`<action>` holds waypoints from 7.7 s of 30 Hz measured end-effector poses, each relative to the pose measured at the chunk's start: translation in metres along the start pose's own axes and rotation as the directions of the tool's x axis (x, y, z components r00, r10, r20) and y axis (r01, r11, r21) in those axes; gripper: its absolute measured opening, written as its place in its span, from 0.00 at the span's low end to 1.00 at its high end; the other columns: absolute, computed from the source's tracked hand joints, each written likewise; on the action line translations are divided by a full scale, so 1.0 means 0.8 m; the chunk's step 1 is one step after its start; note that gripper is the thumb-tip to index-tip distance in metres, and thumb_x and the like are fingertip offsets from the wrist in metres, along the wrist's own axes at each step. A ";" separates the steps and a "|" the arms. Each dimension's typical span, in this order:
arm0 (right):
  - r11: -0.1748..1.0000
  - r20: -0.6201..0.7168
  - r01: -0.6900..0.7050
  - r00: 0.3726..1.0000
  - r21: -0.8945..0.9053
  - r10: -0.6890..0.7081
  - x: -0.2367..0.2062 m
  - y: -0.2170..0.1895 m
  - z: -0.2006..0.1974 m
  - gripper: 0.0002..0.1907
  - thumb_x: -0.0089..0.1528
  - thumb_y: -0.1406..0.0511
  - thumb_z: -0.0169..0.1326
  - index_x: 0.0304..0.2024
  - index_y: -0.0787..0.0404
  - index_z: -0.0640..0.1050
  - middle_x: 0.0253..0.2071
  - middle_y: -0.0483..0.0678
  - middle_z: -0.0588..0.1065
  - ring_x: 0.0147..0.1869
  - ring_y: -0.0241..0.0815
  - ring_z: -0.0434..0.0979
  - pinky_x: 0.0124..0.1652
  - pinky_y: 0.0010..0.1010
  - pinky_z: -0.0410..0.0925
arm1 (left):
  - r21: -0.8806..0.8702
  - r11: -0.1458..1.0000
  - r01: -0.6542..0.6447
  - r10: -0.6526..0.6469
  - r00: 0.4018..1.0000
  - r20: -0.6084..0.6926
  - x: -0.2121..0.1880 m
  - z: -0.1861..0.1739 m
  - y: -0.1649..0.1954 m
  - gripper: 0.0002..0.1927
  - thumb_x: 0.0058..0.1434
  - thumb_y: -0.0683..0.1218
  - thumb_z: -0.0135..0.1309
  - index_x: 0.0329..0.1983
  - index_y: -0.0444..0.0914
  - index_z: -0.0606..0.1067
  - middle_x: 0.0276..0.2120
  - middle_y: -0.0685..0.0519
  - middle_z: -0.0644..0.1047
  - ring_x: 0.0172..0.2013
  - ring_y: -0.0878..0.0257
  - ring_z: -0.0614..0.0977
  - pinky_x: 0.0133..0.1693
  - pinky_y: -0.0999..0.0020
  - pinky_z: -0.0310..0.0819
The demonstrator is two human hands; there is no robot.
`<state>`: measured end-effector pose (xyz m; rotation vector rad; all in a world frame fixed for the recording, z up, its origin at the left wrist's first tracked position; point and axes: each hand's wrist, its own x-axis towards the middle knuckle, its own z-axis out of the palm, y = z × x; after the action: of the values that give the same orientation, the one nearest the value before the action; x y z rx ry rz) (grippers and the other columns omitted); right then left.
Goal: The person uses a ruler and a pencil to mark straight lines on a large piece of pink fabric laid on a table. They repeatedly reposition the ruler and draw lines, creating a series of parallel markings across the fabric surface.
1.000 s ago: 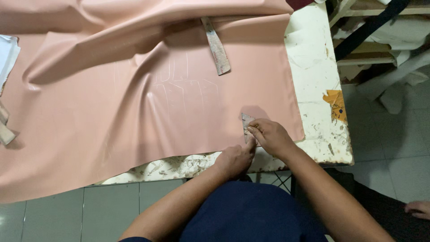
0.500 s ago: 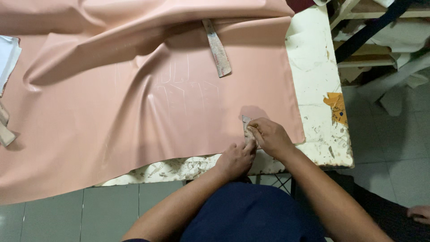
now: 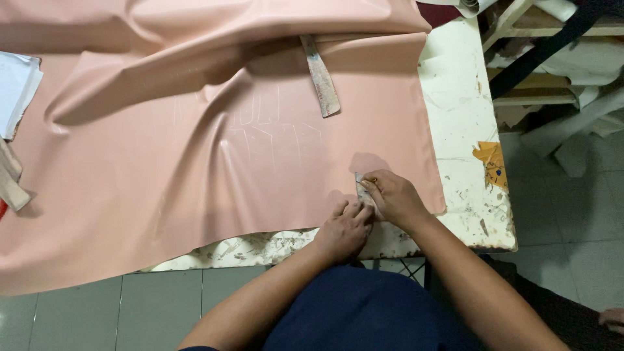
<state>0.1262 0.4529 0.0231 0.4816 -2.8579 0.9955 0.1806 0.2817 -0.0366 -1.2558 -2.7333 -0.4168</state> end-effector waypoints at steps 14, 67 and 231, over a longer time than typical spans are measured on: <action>1.000 -0.031 0.010 0.999 0.013 -0.010 0.019 0.007 0.006 0.08 0.66 0.63 0.55 0.41 0.61 0.81 0.41 0.52 0.80 0.42 0.52 0.81 0.43 0.38 0.73 | -0.008 1.000 0.006 -0.007 1.000 -0.020 0.000 -0.001 -0.006 0.14 0.64 0.48 0.47 0.48 0.39 0.77 0.66 0.44 0.69 0.63 0.52 0.71 0.65 0.49 0.58; 0.988 0.065 -0.095 0.994 0.120 0.088 -0.088 -0.030 -0.015 0.08 0.65 0.64 0.54 0.42 0.62 0.80 0.37 0.52 0.80 0.38 0.48 0.81 0.39 0.35 0.73 | -0.337 0.941 0.026 -0.054 0.996 -0.074 0.001 -0.027 -0.039 0.19 0.61 0.39 0.46 0.53 0.42 0.78 0.64 0.54 0.73 0.60 0.62 0.74 0.61 0.59 0.57; 0.982 0.191 -0.157 0.966 -0.108 0.175 -0.099 0.110 -0.054 0.24 0.63 0.54 0.57 0.62 0.43 0.77 0.45 0.46 0.71 0.47 0.43 0.76 0.44 0.36 0.71 | -0.288 0.810 0.510 -0.503 0.858 0.104 0.051 -0.002 0.033 0.22 0.64 0.57 0.52 0.62 0.58 0.74 0.72 0.54 0.60 0.74 0.54 0.52 0.71 0.48 0.33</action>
<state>0.1721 0.5659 -0.0086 0.3577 -3.1529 0.8792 0.1735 0.3275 -0.0213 -0.5334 -3.0873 -0.9115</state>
